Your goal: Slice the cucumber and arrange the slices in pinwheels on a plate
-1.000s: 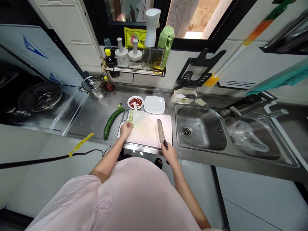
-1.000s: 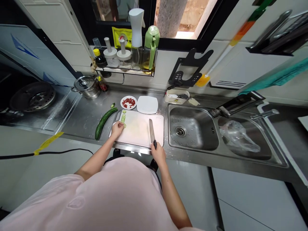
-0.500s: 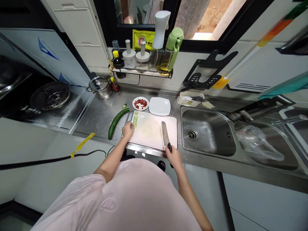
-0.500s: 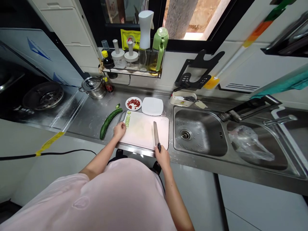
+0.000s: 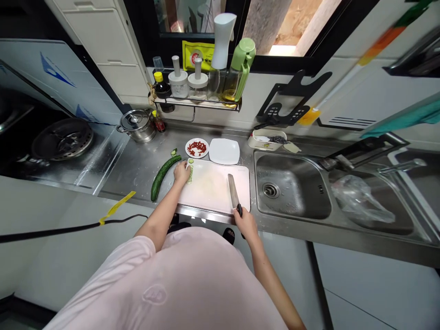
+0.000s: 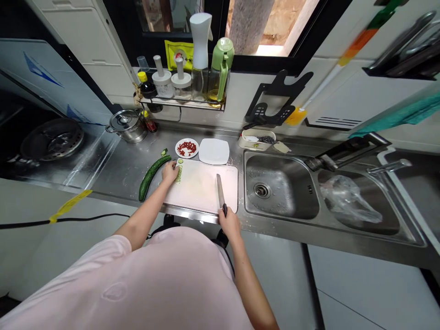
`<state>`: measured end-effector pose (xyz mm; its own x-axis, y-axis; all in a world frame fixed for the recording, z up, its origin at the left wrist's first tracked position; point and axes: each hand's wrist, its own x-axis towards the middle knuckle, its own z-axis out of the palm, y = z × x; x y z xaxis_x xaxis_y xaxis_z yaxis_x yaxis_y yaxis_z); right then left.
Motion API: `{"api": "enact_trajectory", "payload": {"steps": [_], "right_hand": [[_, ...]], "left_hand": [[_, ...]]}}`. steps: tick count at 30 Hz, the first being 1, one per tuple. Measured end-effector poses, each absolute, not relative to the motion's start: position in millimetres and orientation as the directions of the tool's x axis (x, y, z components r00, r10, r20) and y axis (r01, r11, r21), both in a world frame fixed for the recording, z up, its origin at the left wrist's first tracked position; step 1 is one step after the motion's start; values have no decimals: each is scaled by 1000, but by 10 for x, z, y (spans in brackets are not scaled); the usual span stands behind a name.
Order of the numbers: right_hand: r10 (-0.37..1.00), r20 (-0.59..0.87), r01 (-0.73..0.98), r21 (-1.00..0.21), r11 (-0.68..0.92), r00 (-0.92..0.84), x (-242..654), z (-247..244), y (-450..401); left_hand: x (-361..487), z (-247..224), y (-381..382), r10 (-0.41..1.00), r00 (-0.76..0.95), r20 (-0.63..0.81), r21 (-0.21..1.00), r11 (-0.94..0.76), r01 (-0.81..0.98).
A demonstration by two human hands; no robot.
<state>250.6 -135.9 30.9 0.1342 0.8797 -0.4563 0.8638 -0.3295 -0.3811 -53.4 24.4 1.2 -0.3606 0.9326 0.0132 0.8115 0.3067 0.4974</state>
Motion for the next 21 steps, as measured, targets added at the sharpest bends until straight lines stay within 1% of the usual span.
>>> {"api": "enact_trajectory", "payload": {"steps": [9, 12, 16, 18, 21], "right_hand": [[873, -468, 884, -339, -320, 137, 2471, 345, -1367], [870, -472, 885, -334, -325, 142, 2465, 353, -1360], [865, -479, 883, -329, -334, 148, 2464, 367, -1348], [864, -480, 882, -330, -336, 150, 2468, 371, -1343], [865, -479, 880, -336, -336, 147, 2475, 368, -1340]], "left_hand": [[-468, 27, 571, 947, -319, -45, 347, 315, 884], [-456, 30, 622, 953, -300, -39, 322, 296, 899], [-456, 49, 670, 947, -318, -51, 366, 314, 876], [-452, 62, 690, 940, -337, -64, 421, 331, 845], [-420, 68, 711, 927, -362, -92, 536, 353, 767]]}}
